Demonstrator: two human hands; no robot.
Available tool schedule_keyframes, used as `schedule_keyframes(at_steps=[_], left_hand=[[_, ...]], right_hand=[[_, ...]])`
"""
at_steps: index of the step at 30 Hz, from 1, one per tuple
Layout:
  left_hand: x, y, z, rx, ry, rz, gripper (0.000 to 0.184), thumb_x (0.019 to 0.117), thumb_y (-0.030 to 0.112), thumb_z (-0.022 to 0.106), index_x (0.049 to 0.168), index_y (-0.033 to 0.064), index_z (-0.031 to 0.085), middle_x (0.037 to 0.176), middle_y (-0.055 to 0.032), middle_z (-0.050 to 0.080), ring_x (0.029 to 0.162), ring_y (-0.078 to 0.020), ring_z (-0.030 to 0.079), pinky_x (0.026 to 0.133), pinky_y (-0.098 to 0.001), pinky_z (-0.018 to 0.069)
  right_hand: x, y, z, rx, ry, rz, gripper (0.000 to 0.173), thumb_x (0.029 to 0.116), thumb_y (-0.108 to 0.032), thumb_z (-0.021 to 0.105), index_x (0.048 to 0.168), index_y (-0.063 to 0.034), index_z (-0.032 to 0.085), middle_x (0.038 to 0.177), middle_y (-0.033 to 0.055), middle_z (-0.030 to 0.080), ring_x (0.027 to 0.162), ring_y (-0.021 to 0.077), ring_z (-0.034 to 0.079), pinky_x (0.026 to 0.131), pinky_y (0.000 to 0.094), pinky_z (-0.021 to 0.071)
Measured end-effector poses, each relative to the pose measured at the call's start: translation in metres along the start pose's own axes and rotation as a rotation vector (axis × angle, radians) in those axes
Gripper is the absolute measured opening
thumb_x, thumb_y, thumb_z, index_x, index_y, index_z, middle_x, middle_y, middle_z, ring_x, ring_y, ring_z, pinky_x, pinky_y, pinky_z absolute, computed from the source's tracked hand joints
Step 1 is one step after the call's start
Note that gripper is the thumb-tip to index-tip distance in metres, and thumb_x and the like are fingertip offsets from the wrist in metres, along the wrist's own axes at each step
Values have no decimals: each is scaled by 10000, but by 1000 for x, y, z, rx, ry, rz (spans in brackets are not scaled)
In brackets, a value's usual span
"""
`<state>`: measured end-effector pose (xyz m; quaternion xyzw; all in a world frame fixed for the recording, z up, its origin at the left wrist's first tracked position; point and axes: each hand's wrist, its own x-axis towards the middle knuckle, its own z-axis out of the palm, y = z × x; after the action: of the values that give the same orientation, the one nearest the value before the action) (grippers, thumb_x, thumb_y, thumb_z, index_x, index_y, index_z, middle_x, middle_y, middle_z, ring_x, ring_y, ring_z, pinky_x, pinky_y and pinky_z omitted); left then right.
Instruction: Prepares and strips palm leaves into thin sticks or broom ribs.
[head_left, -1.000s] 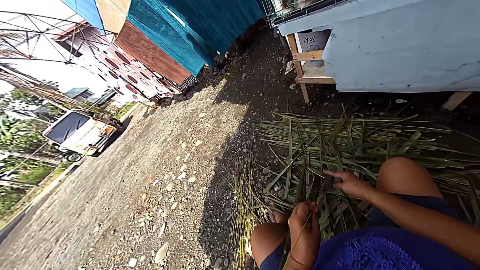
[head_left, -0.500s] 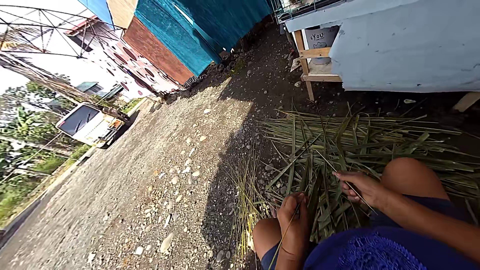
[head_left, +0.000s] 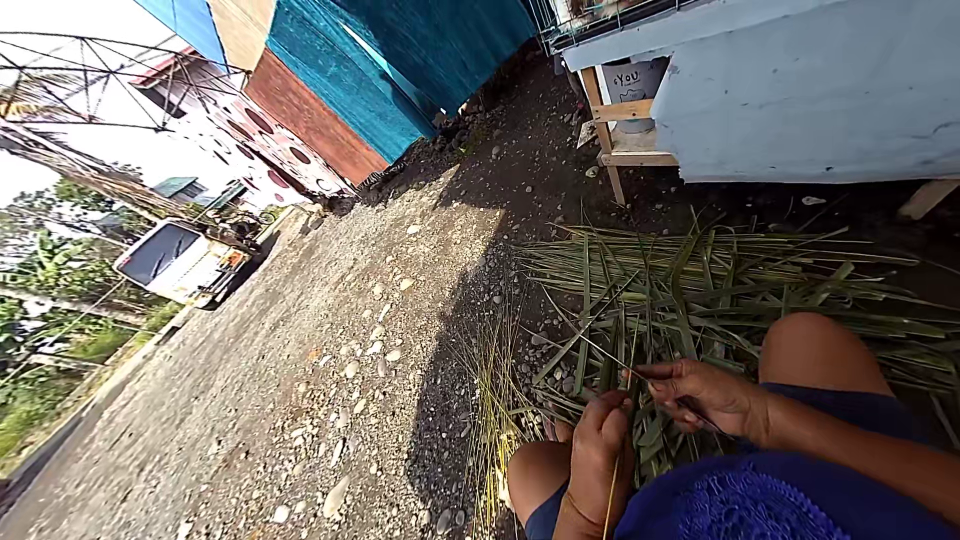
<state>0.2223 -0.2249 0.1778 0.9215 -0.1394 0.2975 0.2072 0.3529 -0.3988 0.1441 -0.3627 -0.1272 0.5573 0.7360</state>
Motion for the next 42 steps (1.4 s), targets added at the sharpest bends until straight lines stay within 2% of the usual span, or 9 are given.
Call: schedule_keyframes(at_steps=[4,11,13,16,21,25,30,37,42], left_hand=[[1,5,-2,-10,-5,15,124,956,-5,571,898,19,679,1057,-139,730,991,-173,722,893,-247,586],[4,13,-10,-35,106,-105,123,966,35,591,861,34,655,1020,-86,746,921,-99,733,840,-213,603],[3,7,-8,-113,156,-227,89,949,30,619,909,7,695,1009,-86,754,878,-97,737,810,-228,615],[-4,-3,7,-328,236,-413,57,931,-20,645,961,-30,692,976,-91,755,806,-128,747,743,-270,644],[1,0,21,-535,247,-488,63,930,-71,627,975,-50,667,979,-101,759,788,-143,754,742,-284,649],[2,3,16,-634,224,-482,64,959,-53,612,995,-40,662,1025,-120,756,824,-176,764,770,-317,656],[-7,2,15,-643,190,-453,73,974,-34,599,1001,-20,666,1044,-108,751,839,-186,765,779,-333,658],[-15,-4,17,-540,150,-403,72,958,-28,619,987,-28,685,1023,-113,746,836,-178,756,773,-318,654],[-12,-7,18,-473,163,-398,76,947,-34,618,979,-25,686,1022,-104,748,840,-164,754,782,-304,649]], right_hand=[[10,-3,-16,65,166,-50,361,1009,-113,554,1368,-113,594,637,-48,469,439,34,425,404,177,386],[23,-10,-80,58,695,-80,334,1018,-184,635,1343,-106,627,650,-20,471,436,62,389,393,201,340],[18,-9,-77,25,641,-78,331,1026,-174,619,1349,-101,622,662,-19,489,442,57,402,395,196,352],[5,-5,-44,-44,324,-87,333,1032,-127,575,1361,-82,604,675,-41,501,456,29,429,412,170,386],[-4,-1,6,-123,6,-24,437,983,-127,632,1416,-118,576,757,-38,575,507,34,468,468,186,422],[-3,-1,11,46,41,-17,393,996,-126,591,1389,-117,583,674,-33,514,481,41,460,449,187,412],[7,-6,-14,173,284,-22,309,1024,-120,566,1330,-116,613,619,-37,470,429,38,424,389,180,375],[21,-11,-56,94,585,-37,331,1011,-153,630,1340,-114,627,636,-16,481,433,61,406,386,201,350],[6,-5,-25,20,247,8,299,1033,-136,575,1329,-97,603,653,-42,478,454,38,435,411,176,389]])
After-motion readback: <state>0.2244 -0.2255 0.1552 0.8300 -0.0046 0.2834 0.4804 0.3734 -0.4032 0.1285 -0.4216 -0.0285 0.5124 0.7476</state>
